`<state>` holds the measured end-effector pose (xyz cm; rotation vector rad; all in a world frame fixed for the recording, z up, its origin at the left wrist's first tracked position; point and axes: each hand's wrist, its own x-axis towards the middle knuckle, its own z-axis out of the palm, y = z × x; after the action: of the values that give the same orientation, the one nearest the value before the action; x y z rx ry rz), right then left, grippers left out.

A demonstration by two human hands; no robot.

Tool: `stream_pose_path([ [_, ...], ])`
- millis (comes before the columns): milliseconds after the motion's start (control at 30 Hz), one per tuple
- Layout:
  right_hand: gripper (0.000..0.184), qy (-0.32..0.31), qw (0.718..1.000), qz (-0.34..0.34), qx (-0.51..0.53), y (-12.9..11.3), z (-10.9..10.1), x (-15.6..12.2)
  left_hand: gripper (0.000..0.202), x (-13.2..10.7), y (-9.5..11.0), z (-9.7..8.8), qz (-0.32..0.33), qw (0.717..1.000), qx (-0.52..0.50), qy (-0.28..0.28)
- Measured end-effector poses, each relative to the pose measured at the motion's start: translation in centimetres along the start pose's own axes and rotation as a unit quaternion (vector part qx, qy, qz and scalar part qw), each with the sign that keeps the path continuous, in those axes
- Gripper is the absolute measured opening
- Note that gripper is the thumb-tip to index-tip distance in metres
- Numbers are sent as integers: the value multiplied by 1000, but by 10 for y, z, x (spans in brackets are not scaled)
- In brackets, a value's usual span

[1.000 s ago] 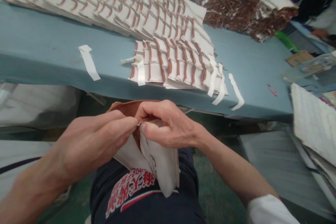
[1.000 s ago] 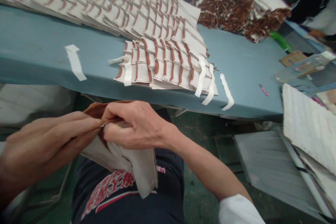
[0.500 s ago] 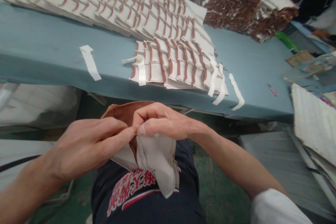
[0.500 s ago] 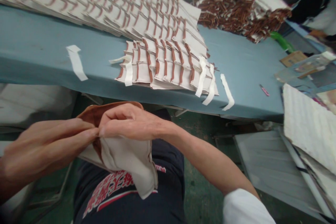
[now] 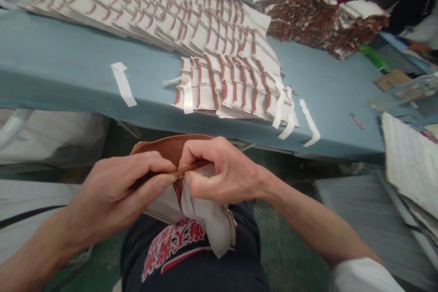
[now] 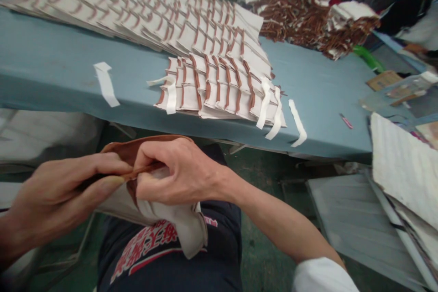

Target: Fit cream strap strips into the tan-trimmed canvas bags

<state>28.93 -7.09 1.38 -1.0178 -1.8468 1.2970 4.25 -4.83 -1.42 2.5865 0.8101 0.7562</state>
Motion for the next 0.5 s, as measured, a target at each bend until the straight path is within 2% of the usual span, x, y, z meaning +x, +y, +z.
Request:
stream_pose_path([
  [67, 2, 9, 1000, -15, -19, 2, 1, -1, 34, 8, 1, 3, 58, 998, 18, 8],
  [133, 2, 18, 999, -17, -28, 7, 1, -1, 37, 13, -2, 8, 121, 989, 82, 29],
  [200, 1, 24, 999, -14, -23, 12, 2, -1, 37, 12, -8, 14, 152, 979, 128, 45],
  [300, 3, 25, 999, -14, -17, 17, 0, -1, 33, 8, -14, 18, 140, 979, 135, 55],
  [500, 5, 22, 996, -48, -74, 10, -5, -4, 26, 14, -6, 7, 80, 996, -11, -33],
])
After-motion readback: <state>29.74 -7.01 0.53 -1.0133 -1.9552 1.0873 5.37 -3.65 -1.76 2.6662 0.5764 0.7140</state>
